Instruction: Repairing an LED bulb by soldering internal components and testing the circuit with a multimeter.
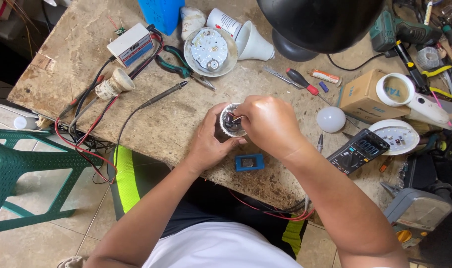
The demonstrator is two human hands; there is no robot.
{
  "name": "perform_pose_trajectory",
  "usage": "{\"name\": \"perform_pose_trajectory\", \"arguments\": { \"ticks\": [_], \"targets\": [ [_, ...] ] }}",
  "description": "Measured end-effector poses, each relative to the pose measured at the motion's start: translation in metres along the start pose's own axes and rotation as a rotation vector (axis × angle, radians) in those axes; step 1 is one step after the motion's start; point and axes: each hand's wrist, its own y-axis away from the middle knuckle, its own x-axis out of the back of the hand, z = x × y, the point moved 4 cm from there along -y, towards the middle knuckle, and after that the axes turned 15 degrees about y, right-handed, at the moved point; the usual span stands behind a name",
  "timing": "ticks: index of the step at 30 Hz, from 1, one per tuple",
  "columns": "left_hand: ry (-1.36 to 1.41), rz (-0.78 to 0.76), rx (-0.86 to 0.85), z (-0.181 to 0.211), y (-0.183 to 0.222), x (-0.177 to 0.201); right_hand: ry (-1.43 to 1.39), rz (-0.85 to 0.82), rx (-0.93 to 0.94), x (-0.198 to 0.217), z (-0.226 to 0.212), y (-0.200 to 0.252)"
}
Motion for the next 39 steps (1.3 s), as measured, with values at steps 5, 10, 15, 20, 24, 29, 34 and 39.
{"name": "perform_pose_trajectory", "arguments": {
  "ticks": [5,10,15,20,24,29,34,39],
  "targets": [
    [0.008,-0.004,-0.057,0.008,-0.002,-0.005,-0.073,0.071,-0.044,-0.011,0.009,0.012],
    [0.009,0.022,-0.090,0.005,-0.002,-0.005,-0.097,0.151,-0.047,-0.023,0.012,0.027],
    [0.083,0.018,-0.128,0.009,0.000,-0.007,-0.025,0.309,-0.003,-0.037,0.014,0.042],
    [0.100,0.022,-0.164,0.006,-0.001,-0.005,-0.018,0.359,0.006,-0.038,0.011,0.046],
    [0.133,0.037,-0.175,0.005,-0.001,-0.005,0.049,0.346,0.036,-0.031,0.005,0.044],
    [0.135,0.045,-0.142,0.006,-0.001,-0.006,0.046,0.290,0.040,-0.021,0.000,0.038],
    [0.086,0.018,-0.135,0.012,-0.002,-0.005,-0.006,0.240,0.021,-0.016,0.006,0.026],
    [-0.044,-0.032,-0.195,-0.006,0.006,-0.006,-0.063,0.062,0.050,-0.009,0.003,0.007]
  ]
}}
